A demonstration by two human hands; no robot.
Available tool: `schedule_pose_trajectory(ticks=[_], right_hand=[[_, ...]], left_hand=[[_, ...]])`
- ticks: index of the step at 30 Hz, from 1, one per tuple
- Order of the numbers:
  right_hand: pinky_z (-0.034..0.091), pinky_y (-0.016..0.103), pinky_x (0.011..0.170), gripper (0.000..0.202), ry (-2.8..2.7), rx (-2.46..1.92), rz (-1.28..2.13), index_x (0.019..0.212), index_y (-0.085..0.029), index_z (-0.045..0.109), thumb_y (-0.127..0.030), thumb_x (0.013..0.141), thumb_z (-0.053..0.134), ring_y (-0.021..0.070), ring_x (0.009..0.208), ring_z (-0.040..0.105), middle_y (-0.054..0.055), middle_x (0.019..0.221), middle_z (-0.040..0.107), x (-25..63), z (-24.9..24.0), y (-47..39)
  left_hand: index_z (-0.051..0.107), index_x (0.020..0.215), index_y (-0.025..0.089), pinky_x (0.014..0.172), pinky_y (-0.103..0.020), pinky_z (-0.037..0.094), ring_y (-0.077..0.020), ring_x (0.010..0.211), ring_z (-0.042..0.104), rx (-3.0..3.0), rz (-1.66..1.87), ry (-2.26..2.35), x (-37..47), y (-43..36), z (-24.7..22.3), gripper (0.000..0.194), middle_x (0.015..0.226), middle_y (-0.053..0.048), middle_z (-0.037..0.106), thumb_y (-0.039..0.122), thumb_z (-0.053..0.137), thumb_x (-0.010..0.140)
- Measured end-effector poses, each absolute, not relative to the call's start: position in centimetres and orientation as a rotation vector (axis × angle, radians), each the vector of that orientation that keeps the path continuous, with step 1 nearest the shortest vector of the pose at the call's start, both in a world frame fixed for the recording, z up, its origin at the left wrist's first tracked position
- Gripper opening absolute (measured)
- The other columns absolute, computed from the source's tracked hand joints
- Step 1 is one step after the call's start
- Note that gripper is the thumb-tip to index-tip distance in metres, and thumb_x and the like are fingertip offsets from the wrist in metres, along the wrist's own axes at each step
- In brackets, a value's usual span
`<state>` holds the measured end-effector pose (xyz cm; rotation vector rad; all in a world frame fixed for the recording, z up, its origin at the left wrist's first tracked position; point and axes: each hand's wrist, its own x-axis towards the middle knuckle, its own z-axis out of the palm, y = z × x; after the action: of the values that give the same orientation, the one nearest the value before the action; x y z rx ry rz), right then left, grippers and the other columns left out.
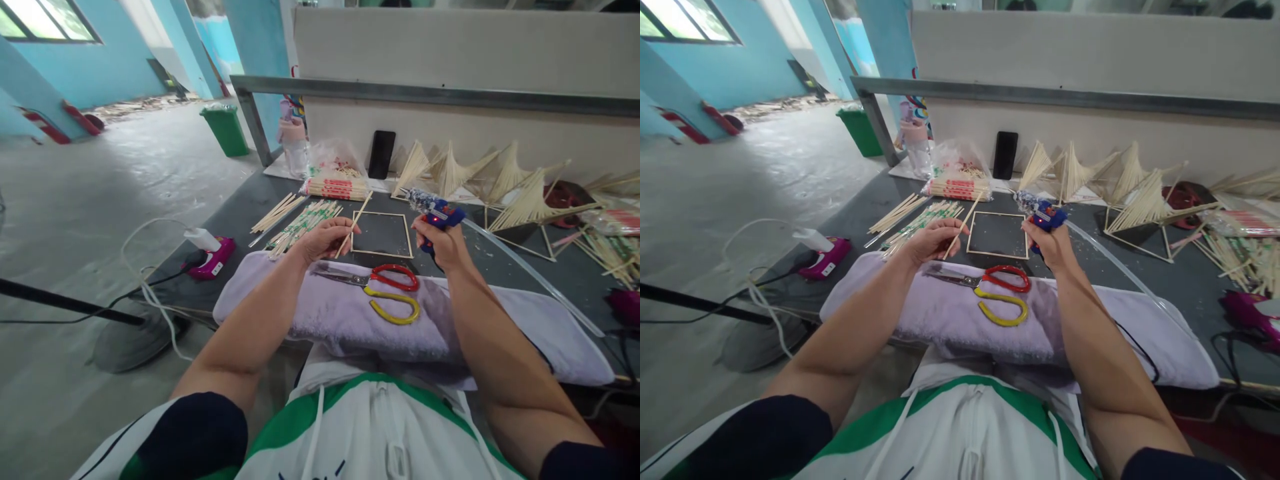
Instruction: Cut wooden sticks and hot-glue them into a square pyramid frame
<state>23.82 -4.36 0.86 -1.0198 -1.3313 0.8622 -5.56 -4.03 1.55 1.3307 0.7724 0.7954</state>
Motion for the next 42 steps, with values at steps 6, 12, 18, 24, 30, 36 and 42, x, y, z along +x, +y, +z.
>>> schedule_pose_trajectory(ticks=[6,12,18,24,30,36,42], right_hand=[[0.041,0.031,0.049,0.036,-1.421,-1.052,0.844,0.072,-0.024,0.068,-0.056,0.073,0.087,0.0142,0.048,0.05,-0.002,0.054,0.057,23.8,0.9,-4.8],[0.043,0.033,0.048,0.039,-1.426,-1.072,0.86,0.074,-0.025,0.068,-0.056,0.071,0.091,0.0147,0.05,0.05,0.002,0.064,0.062,24.3,0.6,-4.7],[0.044,0.032,0.049,0.036,-1.509,-1.088,0.906,0.076,-0.024,0.07,-0.053,0.071,0.091,0.0153,0.052,0.052,0.001,0.065,0.064,24.5,0.3,-4.7],[0.042,0.032,0.048,0.036,-1.474,-1.085,0.925,0.075,-0.024,0.069,-0.051,0.07,0.091,0.0143,0.05,0.051,0.001,0.067,0.065,24.7,0.5,-4.8],[0.042,0.031,0.046,0.04,-1.424,-1.087,0.974,0.076,-0.023,0.067,-0.054,0.068,0.091,0.013,0.047,0.05,-0.001,0.064,0.064,24.4,0.1,-4.5],[0.046,0.032,0.051,0.038,-1.473,-1.121,0.979,0.078,-0.024,0.066,-0.054,0.07,0.088,0.0153,0.049,0.052,-0.002,0.057,0.058,24.3,-0.5,-4.5],[0.047,0.033,0.053,0.035,-1.501,-1.16,0.925,0.081,-0.024,0.068,-0.052,0.07,0.085,0.0164,0.053,0.054,-0.002,0.06,0.061,24.0,-0.3,-4.8]], left_hand=[[0.065,0.099,0.017,0.037,-0.017,0.026,-0.0056,0.033,0.042,1.32,0.86,0.783,-5.6,-3.9,1.6,0.023,0.055,0.001,0.064,0.038,0.07,0.09],[0.061,0.099,0.017,0.039,-0.016,0.032,-0.0068,0.036,0.05,1.298,0.967,0.877,-5.5,-3.1,1.4,0.012,0.061,0.003,0.064,0.027,0.057,0.101],[0.062,0.095,0.016,0.048,-0.016,0.045,-0.006,0.05,0.062,1.293,1.076,0.897,-5.1,-2.3,0.5,0.017,0.078,0.001,0.071,0.031,0.069,0.101],[0.065,0.091,0.017,0.051,-0.017,0.048,-0.0065,0.051,0.061,1.315,1.04,0.888,-4.9,-2.0,-0.3,0.019,0.071,0.001,0.07,0.029,0.079,0.094],[0.072,0.102,0.015,0.045,-0.016,0.039,-0.0061,0.048,0.056,1.378,0.875,0.818,-4.9,-2.7,-0.2,0.019,0.069,0.0,0.071,0.027,0.08,0.089],[0.076,0.103,0.014,0.045,-0.015,0.034,-0.004,0.046,0.048,1.383,0.765,0.807,-4.9,-3.2,0.0,0.016,0.068,-0.001,0.069,0.022,0.076,0.091],[0.076,0.102,0.013,0.044,-0.015,0.03,-0.0034,0.045,0.046,1.372,0.756,0.825,-4.6,-3.5,0.2,0.012,0.067,-0.001,0.067,0.019,0.074,0.092]])
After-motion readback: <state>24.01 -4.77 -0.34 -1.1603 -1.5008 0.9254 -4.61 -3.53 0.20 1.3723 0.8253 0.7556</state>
